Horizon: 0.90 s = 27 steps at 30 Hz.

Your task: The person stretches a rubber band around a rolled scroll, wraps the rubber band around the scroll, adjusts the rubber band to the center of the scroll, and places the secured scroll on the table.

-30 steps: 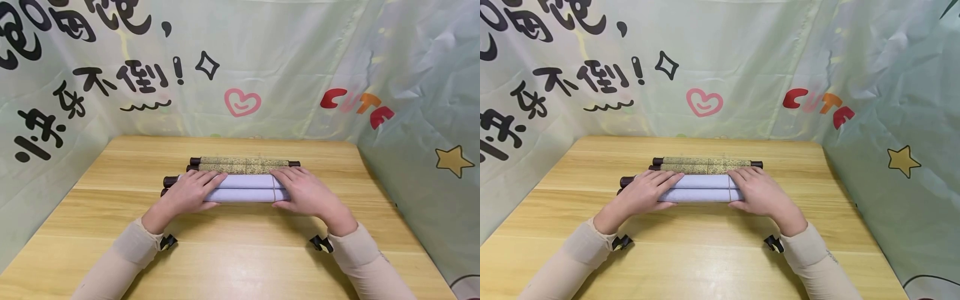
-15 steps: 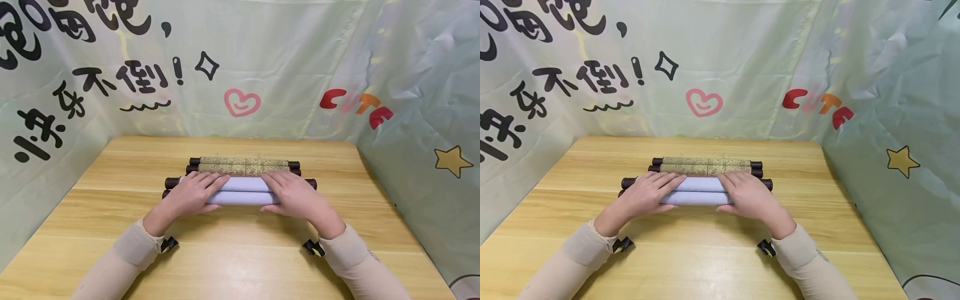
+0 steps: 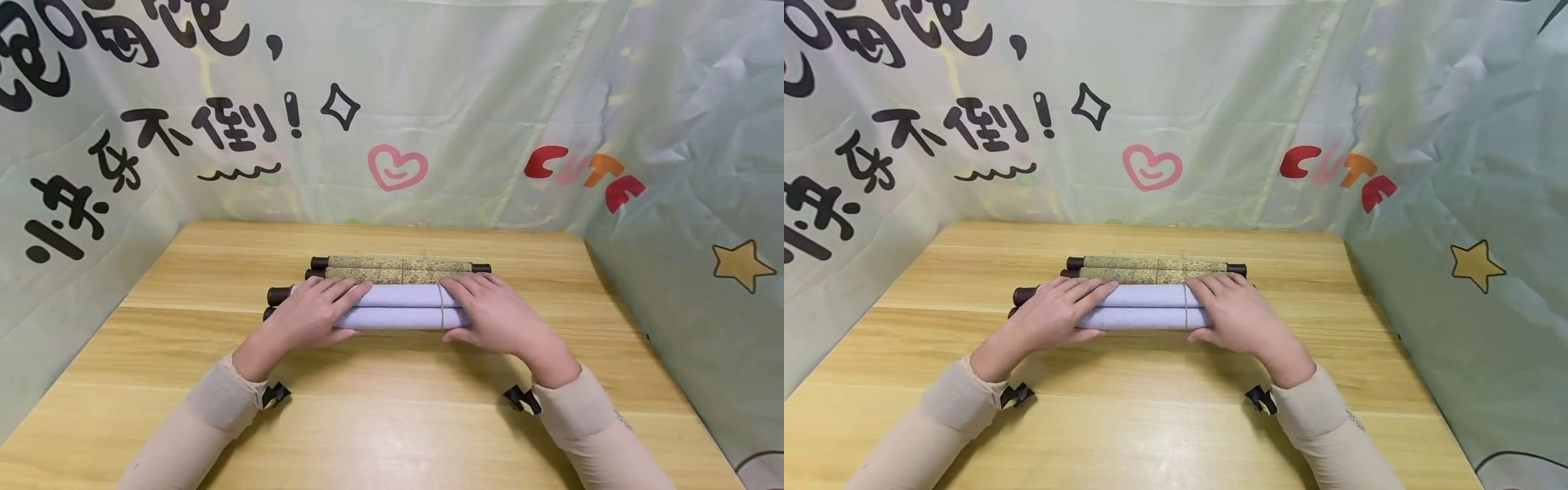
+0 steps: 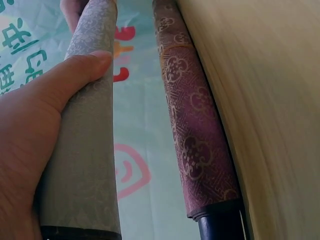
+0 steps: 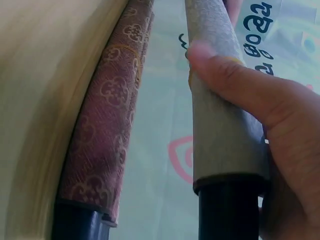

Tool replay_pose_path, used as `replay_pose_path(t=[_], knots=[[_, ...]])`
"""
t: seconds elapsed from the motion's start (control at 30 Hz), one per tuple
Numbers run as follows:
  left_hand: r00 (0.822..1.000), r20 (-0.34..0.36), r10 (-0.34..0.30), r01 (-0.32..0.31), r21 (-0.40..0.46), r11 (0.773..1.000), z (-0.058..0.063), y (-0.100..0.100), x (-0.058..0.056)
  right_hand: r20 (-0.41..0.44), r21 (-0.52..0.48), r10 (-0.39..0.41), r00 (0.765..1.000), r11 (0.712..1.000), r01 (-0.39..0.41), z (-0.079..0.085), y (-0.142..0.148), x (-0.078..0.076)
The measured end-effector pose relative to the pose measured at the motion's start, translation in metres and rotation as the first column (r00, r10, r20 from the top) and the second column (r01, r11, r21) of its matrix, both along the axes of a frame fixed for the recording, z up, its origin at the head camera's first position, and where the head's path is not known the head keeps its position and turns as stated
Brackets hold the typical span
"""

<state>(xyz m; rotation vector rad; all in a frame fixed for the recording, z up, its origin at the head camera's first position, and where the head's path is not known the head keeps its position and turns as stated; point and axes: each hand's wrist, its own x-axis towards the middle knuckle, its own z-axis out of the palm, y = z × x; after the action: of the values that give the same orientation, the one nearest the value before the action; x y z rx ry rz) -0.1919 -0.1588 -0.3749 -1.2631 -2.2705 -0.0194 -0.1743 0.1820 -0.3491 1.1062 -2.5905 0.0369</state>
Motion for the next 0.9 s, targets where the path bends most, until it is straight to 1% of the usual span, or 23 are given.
replay_pose_path(t=[0.07, 0.17, 0.33, 0.5, 0.6, 0.9], knots=[[1.000, -0.008, -0.009, 0.009, -0.003, 1.000, 0.000, 0.001, 0.000, 0.006, 0.025, -0.002, 1.000, 1.000, 0.001, -0.001, -0.001, 0.000], [1.000, -0.016, -0.014, 0.014, -0.011, 1.000, 0.000, 0.002, 0.001, -0.023, 0.054, 0.014, 1.000, 0.998, -0.013, -0.003, -0.004, -0.001], [1.000, -0.013, -0.012, 0.012, -0.001, 1.000, -0.001, 0.002, 0.002, -0.077, 0.040, 0.035, 0.996, 0.999, -0.032, -0.006, -0.008, -0.002], [1.000, -0.007, -0.026, 0.026, -0.005, 1.000, -0.001, 0.005, 0.003, -0.122, 0.034, 0.083, 0.989, 0.996, -0.079, -0.007, -0.016, 0.000], [1.000, -0.004, -0.030, 0.030, -0.006, 1.000, -0.001, 0.006, 0.004, -0.150, 0.042, 0.095, 0.984, 0.995, -0.090, -0.008, -0.020, 0.002], [1.000, 0.008, -0.024, 0.024, -0.008, 1.000, -0.002, 0.008, 0.006, -0.157, 0.038, 0.082, 0.984, 0.996, -0.077, -0.011, -0.023, 0.004]])
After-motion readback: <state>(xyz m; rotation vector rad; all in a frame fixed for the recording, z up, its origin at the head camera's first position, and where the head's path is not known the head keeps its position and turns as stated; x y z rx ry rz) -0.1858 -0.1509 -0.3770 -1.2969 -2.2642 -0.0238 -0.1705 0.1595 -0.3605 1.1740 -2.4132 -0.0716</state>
